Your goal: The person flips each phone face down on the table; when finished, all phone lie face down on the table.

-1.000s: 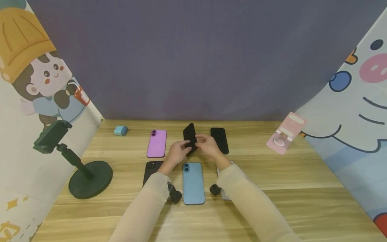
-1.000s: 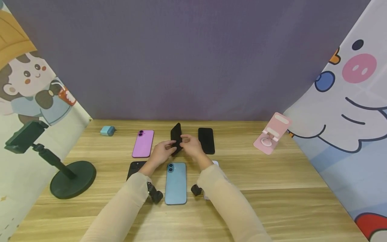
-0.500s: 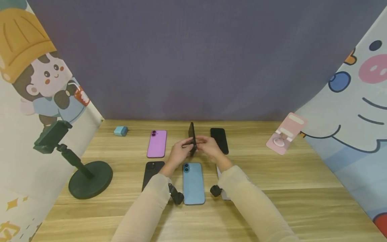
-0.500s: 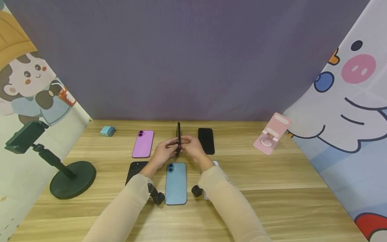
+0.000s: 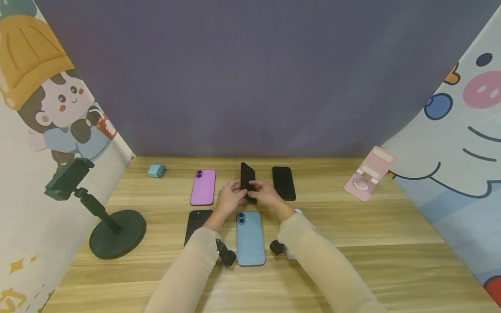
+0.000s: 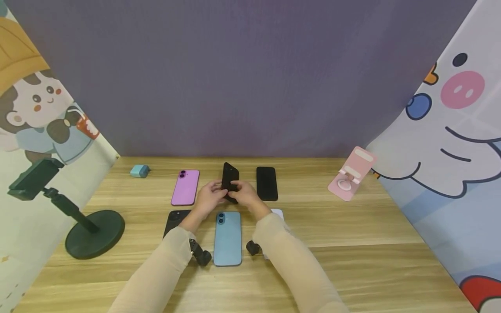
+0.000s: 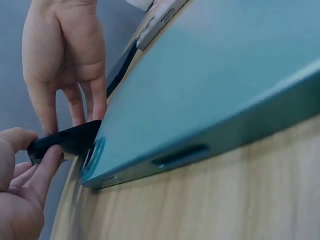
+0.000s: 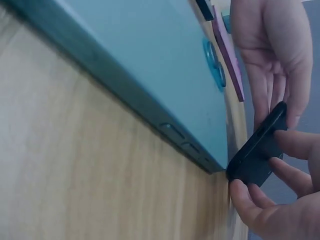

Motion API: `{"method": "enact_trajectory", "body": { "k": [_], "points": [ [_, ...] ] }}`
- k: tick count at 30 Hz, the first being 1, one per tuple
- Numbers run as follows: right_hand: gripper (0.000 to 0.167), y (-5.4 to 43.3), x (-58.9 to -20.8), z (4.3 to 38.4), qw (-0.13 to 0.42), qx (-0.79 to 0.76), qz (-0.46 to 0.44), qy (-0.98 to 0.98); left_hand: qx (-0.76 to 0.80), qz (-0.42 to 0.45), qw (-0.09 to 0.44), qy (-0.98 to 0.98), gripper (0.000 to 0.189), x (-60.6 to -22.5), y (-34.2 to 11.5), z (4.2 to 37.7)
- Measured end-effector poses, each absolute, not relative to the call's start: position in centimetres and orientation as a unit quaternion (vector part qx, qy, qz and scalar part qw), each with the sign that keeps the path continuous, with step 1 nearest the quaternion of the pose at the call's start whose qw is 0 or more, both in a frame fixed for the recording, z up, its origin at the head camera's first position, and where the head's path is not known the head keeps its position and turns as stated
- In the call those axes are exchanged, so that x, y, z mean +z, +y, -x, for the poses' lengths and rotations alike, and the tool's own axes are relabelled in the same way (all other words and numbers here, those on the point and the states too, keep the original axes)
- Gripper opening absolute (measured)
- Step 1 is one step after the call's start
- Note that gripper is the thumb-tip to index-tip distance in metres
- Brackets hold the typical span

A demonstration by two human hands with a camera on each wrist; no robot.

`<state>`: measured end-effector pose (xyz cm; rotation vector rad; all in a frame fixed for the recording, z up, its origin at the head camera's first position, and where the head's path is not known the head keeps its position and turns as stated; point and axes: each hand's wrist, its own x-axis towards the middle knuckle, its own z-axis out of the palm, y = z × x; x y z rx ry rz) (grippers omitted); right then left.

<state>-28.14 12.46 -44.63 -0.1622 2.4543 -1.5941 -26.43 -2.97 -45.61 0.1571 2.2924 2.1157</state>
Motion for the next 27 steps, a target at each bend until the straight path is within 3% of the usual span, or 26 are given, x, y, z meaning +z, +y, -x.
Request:
{"method": "enact_trajectory", "body": {
  "k": [9,16,27],
  "points": [
    [0.049,11.9,-44.0,27.9,0.114,-0.483,0.018,0.868,0.505,-0.058,-0.028,0.861,0.043,-45.9,-4.0,26.9],
    [0.047,12.1,-43.9,27.8,0.107,-0.435,0.016,0.894,0.438,-0.064,-0.022,0.897,0.038,-46.1,-4.1,26.9],
    [0.046,12.0,-43.9,27.8,0.095,-0.399,0.019,0.912,0.39,-0.052,0.0,0.919,0.046,-45.8,-3.7,26.6]
  ]
}}
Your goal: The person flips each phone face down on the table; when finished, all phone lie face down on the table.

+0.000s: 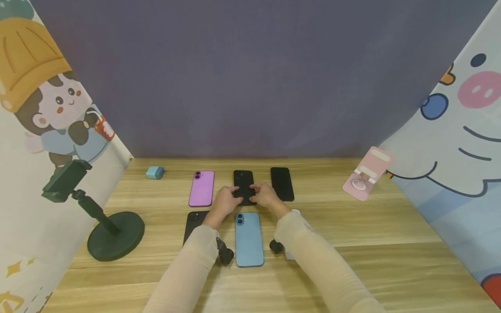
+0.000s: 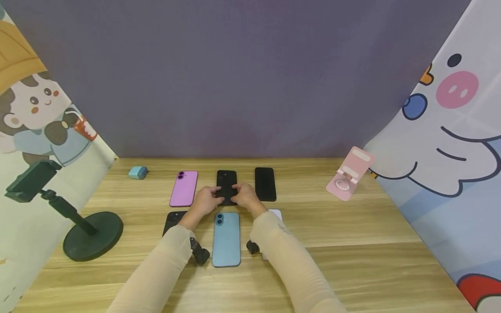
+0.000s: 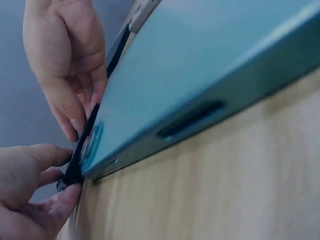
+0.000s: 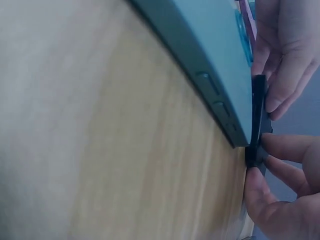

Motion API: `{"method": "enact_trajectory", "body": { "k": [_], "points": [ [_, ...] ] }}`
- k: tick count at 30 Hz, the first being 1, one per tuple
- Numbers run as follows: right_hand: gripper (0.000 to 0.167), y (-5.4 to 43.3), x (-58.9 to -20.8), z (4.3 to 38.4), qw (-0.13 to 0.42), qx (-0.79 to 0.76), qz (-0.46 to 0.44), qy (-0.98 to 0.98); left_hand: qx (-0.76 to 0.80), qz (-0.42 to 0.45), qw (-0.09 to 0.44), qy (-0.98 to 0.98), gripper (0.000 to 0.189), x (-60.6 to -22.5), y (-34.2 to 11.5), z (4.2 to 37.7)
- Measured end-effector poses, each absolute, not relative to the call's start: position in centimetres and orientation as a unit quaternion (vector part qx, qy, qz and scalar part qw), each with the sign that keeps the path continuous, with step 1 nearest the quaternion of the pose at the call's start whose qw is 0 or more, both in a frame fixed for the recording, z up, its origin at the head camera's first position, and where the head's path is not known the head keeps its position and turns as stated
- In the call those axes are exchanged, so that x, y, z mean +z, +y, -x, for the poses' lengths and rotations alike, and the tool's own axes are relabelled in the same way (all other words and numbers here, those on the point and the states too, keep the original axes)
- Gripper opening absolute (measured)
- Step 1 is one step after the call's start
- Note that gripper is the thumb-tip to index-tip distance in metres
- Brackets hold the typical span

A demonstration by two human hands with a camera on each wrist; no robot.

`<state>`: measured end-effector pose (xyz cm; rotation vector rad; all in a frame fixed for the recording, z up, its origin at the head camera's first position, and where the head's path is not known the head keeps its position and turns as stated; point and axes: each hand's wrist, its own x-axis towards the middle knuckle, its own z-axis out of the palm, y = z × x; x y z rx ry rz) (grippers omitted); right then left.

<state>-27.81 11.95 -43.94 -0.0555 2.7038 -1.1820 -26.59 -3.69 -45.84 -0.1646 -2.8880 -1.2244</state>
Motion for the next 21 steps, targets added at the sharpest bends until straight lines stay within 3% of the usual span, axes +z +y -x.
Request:
{"method": "enact_trajectory", "body": {
  "k": [13,21],
  "points": [
    [0.047,12.2,-43.6,27.9,0.099,-0.385,0.03,0.917,-0.349,0.056,0.001,-0.935,0.048,-45.6,-3.4,27.0],
    [0.044,17.8,-42.6,27.4,0.07,-0.393,0.045,0.916,-0.419,0.101,0.016,-0.902,0.039,-44.7,-1.4,26.4]
  ]
}}
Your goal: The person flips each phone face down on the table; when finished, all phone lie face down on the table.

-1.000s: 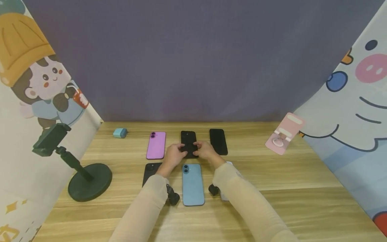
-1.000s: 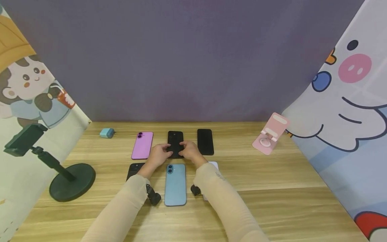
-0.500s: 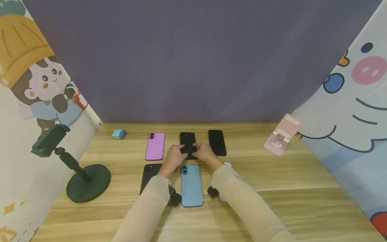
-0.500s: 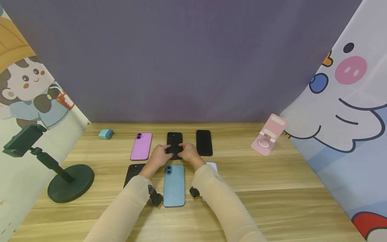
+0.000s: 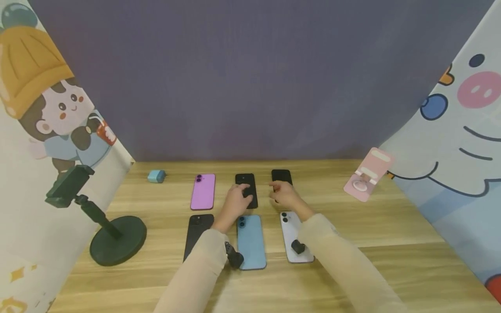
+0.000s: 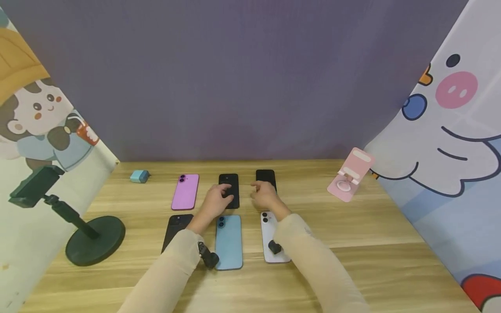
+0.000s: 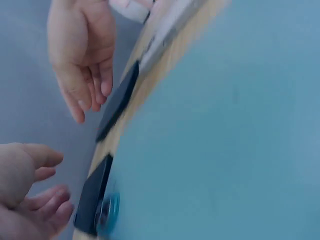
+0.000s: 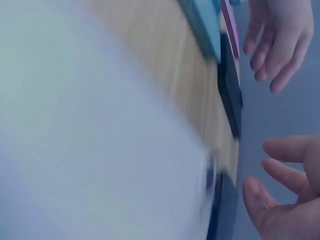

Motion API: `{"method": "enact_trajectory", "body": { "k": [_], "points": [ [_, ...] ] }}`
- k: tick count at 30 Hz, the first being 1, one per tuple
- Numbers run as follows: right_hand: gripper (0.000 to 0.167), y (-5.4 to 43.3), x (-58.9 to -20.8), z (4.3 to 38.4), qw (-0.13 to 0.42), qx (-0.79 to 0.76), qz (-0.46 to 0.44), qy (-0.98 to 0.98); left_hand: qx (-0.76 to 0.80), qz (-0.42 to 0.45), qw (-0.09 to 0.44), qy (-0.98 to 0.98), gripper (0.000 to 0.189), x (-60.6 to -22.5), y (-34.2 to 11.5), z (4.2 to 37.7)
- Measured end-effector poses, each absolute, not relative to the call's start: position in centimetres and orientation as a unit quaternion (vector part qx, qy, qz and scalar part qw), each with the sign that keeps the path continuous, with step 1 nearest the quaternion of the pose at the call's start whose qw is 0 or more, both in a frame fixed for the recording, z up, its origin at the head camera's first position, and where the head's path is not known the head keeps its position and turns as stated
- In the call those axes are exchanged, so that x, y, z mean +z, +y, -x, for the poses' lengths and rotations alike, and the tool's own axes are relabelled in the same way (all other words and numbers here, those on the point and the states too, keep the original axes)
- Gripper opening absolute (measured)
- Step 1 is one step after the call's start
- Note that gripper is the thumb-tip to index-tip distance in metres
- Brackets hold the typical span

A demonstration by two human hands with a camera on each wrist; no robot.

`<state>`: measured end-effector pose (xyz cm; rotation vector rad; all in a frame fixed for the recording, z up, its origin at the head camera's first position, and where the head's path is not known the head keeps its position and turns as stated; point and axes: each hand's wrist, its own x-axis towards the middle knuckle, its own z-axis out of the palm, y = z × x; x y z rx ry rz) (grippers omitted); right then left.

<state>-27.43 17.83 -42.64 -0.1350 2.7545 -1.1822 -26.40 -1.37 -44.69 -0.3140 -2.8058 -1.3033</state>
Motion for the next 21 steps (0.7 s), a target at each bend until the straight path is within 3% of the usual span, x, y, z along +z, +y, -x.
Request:
{"method": "enact_trajectory", "body": {
  "k": [4,9,15,21],
  "points": [
    [0.045,21.4,-42.9,27.6,0.044,-0.389,0.023,0.92,-0.467,0.129,-0.014,-0.874,0.037,-45.0,1.0,26.3],
    [0.051,23.8,-43.4,27.6,0.06,-0.404,-0.006,0.913,-0.507,0.131,-0.056,-0.85,0.045,-45.9,4.0,26.9],
    [0.05,24.7,-44.0,27.6,0.069,-0.432,-0.012,0.899,-0.488,0.125,-0.052,-0.862,0.05,-46.5,6.0,27.6],
    [0.046,25.0,-44.2,27.7,0.07,-0.463,-0.019,0.883,-0.462,0.125,-0.041,-0.877,0.043,-46.4,6.9,27.9]
  ]
}}
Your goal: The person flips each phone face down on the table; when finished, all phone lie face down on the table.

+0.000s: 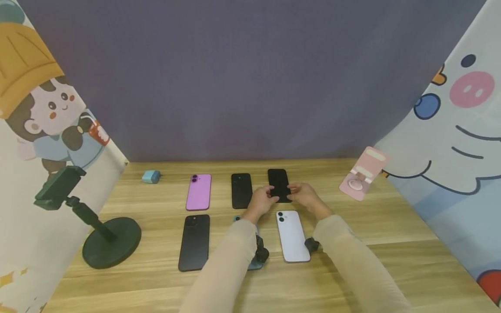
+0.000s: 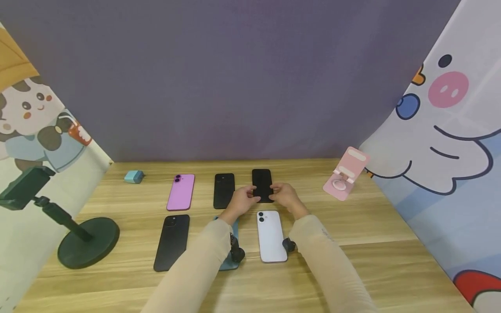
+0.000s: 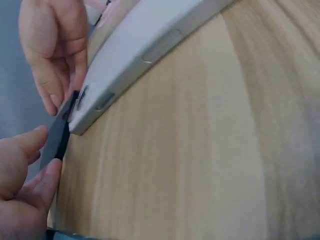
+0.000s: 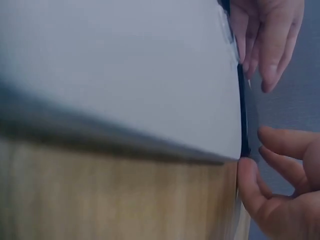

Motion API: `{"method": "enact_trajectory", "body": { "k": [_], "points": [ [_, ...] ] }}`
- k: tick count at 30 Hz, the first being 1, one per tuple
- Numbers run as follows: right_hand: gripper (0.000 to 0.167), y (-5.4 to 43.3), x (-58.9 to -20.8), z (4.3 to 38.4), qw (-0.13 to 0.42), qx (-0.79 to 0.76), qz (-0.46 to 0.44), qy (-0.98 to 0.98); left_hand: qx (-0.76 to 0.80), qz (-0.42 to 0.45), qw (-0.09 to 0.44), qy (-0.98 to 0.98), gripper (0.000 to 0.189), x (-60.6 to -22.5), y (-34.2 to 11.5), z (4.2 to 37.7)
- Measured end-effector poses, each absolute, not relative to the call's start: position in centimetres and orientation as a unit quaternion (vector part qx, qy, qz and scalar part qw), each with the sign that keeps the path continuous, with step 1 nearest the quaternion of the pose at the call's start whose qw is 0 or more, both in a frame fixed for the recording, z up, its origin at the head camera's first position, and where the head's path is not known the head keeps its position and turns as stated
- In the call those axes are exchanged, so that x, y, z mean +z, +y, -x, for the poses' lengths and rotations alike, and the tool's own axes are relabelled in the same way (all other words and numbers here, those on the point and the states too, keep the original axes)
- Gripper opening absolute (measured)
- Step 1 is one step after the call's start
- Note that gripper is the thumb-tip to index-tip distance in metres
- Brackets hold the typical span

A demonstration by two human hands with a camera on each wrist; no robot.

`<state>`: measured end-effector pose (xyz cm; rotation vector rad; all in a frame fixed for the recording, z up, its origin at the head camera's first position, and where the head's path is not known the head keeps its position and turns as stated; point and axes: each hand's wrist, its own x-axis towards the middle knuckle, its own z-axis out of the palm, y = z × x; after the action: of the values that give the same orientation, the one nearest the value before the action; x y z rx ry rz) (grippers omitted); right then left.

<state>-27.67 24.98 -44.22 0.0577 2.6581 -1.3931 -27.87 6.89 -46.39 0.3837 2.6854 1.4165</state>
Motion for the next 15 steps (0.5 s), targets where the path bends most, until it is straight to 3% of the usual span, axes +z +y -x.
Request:
{"method": "enact_trajectory", "body": {
  "k": [15],
  "points": [
    [0.047,24.59,-44.07,28.07,0.087,-0.504,-0.046,0.858,0.444,-0.087,0.007,0.892,0.032,-46.82,7.76,27.62]
  ]
}}
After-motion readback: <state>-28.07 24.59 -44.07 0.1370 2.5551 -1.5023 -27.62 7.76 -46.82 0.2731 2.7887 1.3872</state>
